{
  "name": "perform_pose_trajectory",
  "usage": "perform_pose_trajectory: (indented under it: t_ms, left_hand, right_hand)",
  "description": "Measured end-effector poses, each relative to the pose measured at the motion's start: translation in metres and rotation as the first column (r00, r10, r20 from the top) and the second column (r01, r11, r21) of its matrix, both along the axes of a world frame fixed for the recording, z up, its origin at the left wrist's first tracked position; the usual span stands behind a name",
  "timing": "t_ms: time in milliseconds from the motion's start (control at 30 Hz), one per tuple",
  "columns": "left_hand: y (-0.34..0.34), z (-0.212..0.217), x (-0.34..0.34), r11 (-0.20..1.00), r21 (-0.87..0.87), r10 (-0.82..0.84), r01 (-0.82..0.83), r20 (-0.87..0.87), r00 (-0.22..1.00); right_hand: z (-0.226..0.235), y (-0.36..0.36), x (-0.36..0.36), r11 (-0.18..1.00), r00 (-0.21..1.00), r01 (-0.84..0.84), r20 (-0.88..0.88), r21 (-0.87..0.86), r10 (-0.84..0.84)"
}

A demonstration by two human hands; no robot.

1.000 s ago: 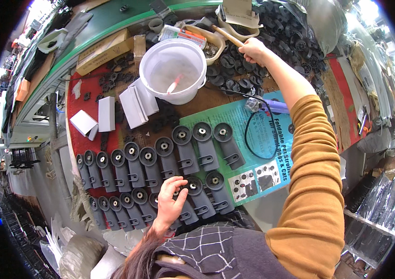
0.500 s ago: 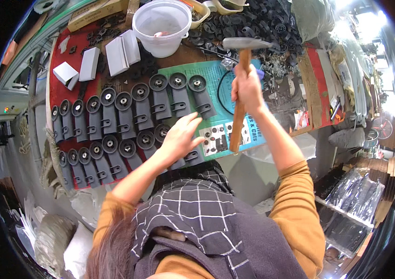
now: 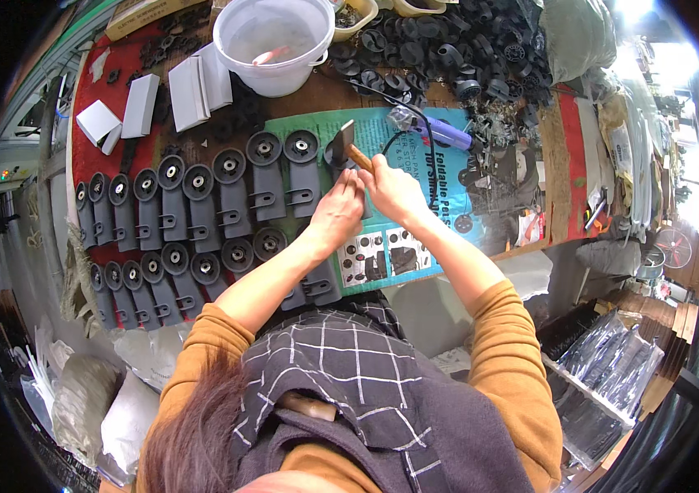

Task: The person inserts small white circular pieces into gray cylindrical plastic parts, taps them with a hammer, and then cleans the parts with a toothbrush. The person places the finished parts in rows on the table.

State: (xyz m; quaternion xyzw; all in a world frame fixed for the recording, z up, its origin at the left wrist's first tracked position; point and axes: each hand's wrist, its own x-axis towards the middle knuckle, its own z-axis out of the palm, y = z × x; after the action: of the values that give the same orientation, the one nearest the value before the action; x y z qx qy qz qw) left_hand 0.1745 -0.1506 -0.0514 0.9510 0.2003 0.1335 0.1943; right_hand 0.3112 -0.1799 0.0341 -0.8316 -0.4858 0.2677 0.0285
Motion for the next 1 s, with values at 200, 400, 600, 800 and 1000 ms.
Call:
perform_pose_trajectory:
  t_ms: [200, 400, 600, 800, 1000]
  left_hand:
    - [0.004, 0.008, -0.004, 0.981, 0.181, -0.052, 0.064, -0.070, 0.996]
    - [-0.002, -0.001, -0.005, 0.991, 0.130, -0.033, 0.034, -0.014, 0.999]
    - [0.007, 0.012, -0.007, 0.959, -0.283, -0.006, 0.018, 0.044, 0.999]
    - [0.026, 0.036, -0.062, 0.998, 0.022, 0.055, -0.055, -0.038, 0.998]
    - [0.041, 0.017, -0.074, 0.987, -0.011, 0.158, -0.160, -0.087, 0.984]
  right_hand:
    - [0.001, -0.005, -0.009, 0.977, 0.996, 0.089, -0.050, 0.195, -0.080]
    - [-0.007, -0.003, -0.004, 0.982, 0.991, 0.125, -0.054, 0.140, -0.119]
    - [-0.001, -0.004, -0.008, 0.999, 0.999, 0.004, 0.037, 0.035, -0.005]
    - [0.013, 0.021, -0.025, 0.963, 0.995, 0.093, -0.059, 0.255, -0.080]
    - [-0.003, 0.041, -0.047, 0.982, 0.991, -0.130, -0.013, 0.137, 0.133]
